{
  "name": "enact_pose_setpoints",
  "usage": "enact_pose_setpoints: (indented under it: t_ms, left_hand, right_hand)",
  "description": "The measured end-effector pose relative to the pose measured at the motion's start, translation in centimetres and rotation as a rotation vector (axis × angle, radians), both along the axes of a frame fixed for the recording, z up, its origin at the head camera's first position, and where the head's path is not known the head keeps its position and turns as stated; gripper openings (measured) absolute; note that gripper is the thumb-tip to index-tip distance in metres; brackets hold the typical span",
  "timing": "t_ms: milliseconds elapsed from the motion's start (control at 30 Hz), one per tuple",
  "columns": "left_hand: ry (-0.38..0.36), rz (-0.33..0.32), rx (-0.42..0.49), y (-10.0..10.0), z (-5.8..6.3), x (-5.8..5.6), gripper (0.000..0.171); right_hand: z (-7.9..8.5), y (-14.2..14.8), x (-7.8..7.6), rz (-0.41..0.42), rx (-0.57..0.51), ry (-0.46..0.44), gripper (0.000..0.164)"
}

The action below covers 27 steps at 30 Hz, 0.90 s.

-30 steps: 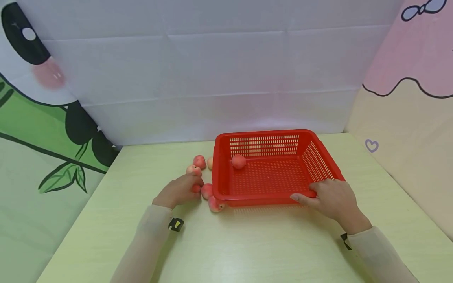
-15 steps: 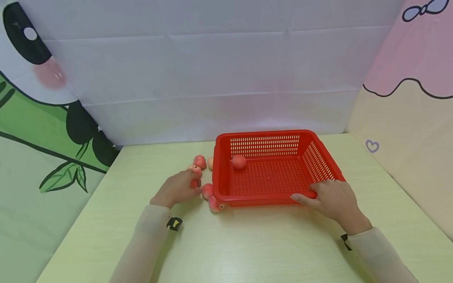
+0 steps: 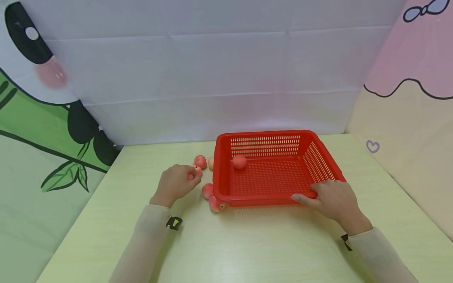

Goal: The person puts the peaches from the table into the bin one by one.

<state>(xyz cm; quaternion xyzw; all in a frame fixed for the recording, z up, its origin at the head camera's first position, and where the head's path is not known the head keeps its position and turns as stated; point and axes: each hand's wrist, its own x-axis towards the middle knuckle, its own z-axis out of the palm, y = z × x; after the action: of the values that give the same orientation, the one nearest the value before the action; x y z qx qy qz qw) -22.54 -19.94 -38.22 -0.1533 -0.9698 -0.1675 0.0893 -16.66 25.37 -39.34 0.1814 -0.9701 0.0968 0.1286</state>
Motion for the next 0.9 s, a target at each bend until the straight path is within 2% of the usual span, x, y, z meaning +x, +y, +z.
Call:
enact_pose_setpoints:
  t_ms: [300,900]
  left_hand:
    - [0.043,0.004,0.026,0.5,0.4,0.3,0.045]
    - [0.123,-0.014,0.032,0.9,1.7,0.5,0.040]
  right_hand:
    - [0.0,0.0,0.0,0.002,-0.002,0.005,0.070]
    - [0.0,-0.1,0.1,0.001,-0.001,0.009,0.069]
